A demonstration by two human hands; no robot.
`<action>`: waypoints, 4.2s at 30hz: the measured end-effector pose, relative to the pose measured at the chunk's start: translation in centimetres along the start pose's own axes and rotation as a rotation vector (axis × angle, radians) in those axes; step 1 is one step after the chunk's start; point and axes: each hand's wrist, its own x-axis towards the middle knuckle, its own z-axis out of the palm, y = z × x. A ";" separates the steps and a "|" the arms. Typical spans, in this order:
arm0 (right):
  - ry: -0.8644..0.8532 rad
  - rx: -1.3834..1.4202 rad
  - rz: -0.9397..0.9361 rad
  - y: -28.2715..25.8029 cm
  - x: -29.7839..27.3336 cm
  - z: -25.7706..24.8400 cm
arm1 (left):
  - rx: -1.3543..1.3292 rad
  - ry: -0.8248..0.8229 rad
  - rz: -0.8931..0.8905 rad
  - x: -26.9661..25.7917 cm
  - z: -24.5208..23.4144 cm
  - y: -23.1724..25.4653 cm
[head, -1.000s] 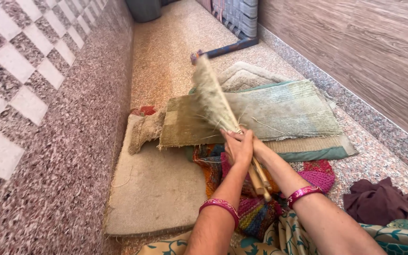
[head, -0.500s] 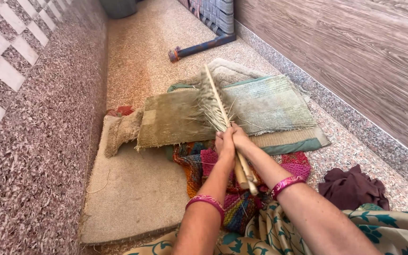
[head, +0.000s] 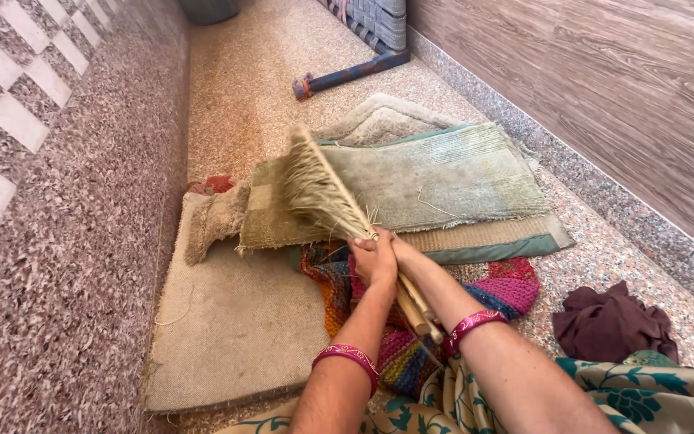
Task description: The person cleans a rug by striking it repeatedly with a broom to remove dust. They then turn the rug over and brush the underside with the broom.
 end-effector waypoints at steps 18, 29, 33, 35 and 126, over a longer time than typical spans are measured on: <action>-0.147 0.097 -0.021 -4.2 -1.4 0.7 | 0.300 0.055 0.183 -1.8 -2.2 4.1; 0.015 0.184 0.034 -3.4 -2.8 3.5 | 0.196 -0.111 0.146 6.6 -0.5 -2.3; -0.030 0.163 0.058 -6.1 -5.2 3.4 | 0.178 -0.069 0.227 0.3 -2.4 2.7; -0.070 0.158 0.080 -5.9 -5.1 3.1 | 0.206 -0.044 0.172 -0.6 -2.6 3.2; 0.581 -0.599 -0.111 -6.8 -3.0 -4.7 | -0.088 -0.269 0.180 1.8 4.4 5.2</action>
